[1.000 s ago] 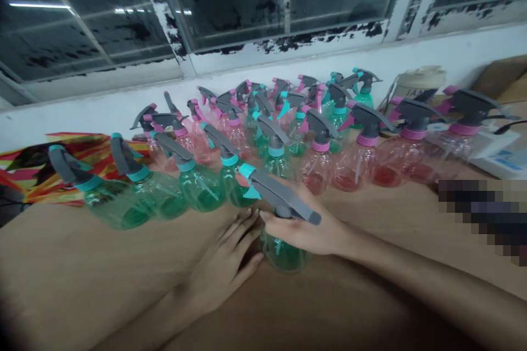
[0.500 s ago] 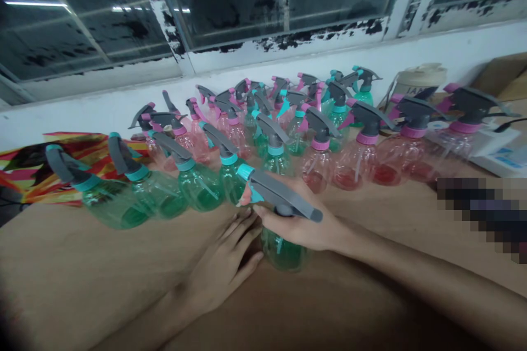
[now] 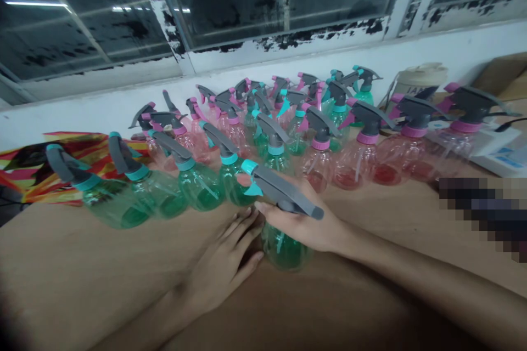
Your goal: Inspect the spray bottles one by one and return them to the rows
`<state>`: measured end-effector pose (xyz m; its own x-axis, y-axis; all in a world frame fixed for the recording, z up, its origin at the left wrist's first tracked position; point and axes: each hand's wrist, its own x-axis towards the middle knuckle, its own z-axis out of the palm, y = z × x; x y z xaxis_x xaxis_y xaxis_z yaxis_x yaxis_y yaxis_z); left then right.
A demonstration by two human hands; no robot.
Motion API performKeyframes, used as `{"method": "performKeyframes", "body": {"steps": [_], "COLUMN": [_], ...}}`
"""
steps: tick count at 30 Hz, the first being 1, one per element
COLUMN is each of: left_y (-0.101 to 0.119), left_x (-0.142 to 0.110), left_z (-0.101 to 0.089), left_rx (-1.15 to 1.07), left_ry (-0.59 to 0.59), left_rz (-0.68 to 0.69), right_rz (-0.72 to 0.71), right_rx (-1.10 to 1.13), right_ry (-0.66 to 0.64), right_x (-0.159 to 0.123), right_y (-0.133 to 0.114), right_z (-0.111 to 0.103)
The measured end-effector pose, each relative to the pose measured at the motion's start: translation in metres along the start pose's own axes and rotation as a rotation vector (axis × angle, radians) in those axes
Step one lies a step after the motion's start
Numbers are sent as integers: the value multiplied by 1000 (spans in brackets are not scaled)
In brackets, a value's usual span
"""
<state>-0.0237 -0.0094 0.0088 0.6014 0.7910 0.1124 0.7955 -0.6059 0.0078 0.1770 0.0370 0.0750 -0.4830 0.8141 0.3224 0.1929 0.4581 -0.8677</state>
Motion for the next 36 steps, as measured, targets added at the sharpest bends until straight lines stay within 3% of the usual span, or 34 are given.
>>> {"method": "performKeyframes", "body": {"steps": [15,23,30,36], "left_y": [0,-1,-1,0], "left_x": [1,-1,0,0], "left_z": [-1,4,1,1], "left_rx": [-4,-33,-4,-11], "left_ry": [-8,39,3,41], "left_rz": [-6,-2,8,3], "right_rz": [31,15,5,-16], "right_rx": [10,24,66,58], "right_ry": [-18,47,-1,-59], "right_x": [0,-1,-2,0], "right_y": [0,-4,-6,-7], "right_z": [-1,1,-1,-2]}}
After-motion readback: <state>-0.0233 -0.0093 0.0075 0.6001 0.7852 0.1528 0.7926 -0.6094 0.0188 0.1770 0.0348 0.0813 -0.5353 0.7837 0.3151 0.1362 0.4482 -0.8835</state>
